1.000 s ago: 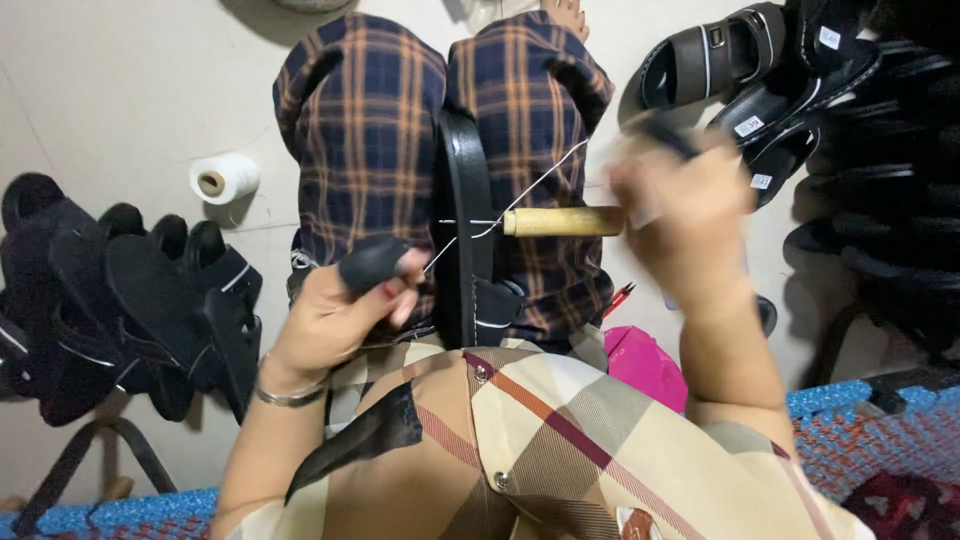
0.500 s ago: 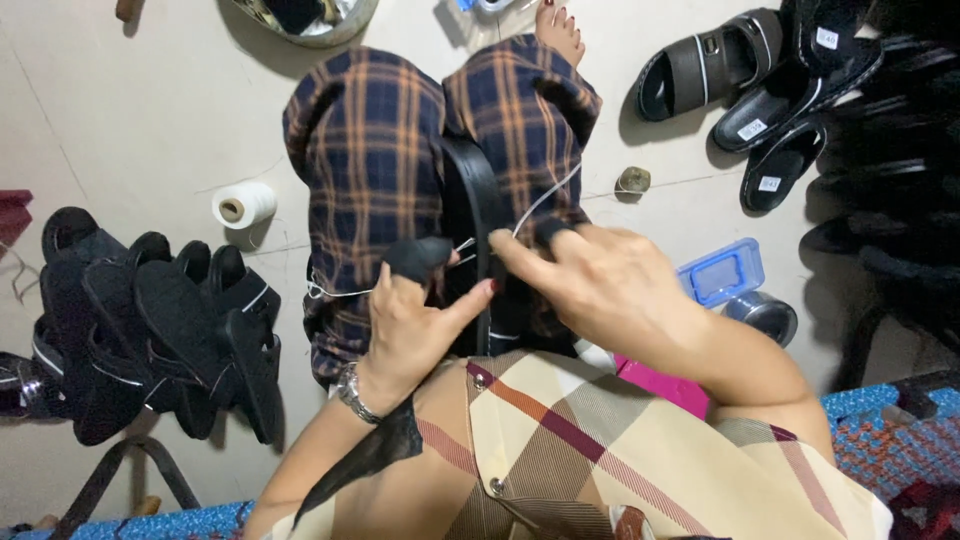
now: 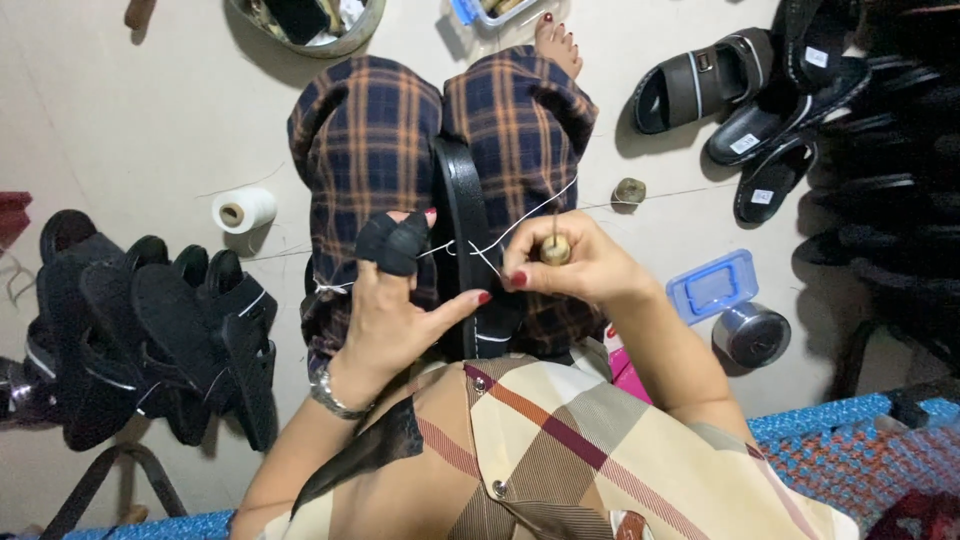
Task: The person is sewing a black shoe using a needle and white thread. They repeatedly push the needle through the shoe's sole and pull the thread tight to secure the stitches.
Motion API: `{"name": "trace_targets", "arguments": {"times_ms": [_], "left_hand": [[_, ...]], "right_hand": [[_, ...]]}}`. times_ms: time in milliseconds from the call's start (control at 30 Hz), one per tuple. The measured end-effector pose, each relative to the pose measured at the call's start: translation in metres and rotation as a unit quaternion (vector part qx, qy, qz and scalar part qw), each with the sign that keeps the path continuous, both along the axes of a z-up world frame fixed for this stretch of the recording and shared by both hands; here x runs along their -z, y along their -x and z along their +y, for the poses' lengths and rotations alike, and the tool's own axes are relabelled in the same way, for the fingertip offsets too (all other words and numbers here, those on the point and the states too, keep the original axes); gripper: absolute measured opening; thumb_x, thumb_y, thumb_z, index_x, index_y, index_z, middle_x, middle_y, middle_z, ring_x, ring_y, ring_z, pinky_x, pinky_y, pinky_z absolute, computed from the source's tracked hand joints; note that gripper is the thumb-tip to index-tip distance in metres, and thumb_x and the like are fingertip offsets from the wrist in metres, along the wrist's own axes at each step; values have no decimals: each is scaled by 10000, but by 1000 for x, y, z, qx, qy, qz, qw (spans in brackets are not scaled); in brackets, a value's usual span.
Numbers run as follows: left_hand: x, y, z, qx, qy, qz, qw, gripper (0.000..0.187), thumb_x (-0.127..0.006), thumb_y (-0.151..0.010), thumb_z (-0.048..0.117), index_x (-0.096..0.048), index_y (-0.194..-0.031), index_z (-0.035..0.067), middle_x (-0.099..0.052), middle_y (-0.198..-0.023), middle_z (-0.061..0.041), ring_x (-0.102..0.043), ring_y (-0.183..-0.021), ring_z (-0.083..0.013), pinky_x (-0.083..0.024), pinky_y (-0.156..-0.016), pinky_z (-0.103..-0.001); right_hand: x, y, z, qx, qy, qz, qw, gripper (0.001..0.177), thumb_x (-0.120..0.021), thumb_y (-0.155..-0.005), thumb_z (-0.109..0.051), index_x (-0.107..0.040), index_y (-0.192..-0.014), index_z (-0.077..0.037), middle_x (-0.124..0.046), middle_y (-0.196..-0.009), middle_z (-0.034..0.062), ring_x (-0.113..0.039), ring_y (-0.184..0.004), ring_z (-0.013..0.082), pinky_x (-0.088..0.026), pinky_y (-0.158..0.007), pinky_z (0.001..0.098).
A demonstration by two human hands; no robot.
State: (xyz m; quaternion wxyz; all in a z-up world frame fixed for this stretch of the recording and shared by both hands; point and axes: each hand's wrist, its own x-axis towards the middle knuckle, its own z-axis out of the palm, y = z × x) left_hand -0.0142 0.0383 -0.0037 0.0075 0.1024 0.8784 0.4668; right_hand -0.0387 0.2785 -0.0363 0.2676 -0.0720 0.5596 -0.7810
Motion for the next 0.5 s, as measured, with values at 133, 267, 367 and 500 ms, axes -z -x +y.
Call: {"name": "trace_targets", "arguments": {"times_ms": [133, 267, 367, 500], "left_hand": [[12, 0, 2, -16, 15, 7, 1000, 942, -982, -644, 412, -550, -1419, 95, -473, -1295, -200, -544, -1241, -415, -480, -1025, -511], [27, -7, -14, 21, -26, -14, 999, 867, -962, -684, 335, -561, -1411, 87, -501, -1261, -180, -575, -982, -323, -516, -891, -440], [14, -3, -21, 6, -71, -37, 997, 695, -909, -761, 248, -607, -1360, 67, -568, -1003, -123, -596, -684, -232, -540, -688, -362], [28, -15, -26, -95, -80, 12, 992, 361, -849, -837, 135, -736, -1168, 47, -491, -663, -25, -522, -489, -158, -460, -496, -271]], "right_hand": [[-47, 39, 37, -113, -130, 135, 976, 96, -822, -770, -119, -743, -734, -80, -659, -586, 45, -629, -505, 161, -524, -535, 305], [-87, 49, 13, -265, -496, 321, 762, 158, -746, -731, -320, -721, -779, -172, -675, -600, 45, -705, -571, 302, -553, -561, 431], [-109, 43, 7, -278, -590, 429, 625, 192, -683, -795, -270, -727, -952, -168, -693, -621, 30, -717, -557, 247, -571, -532, 381], [-28, 2, -2, -37, -543, 554, 630, 195, -583, -915, -174, -738, -1023, -125, -533, -550, 12, -607, -499, 194, -523, -495, 311]]}}
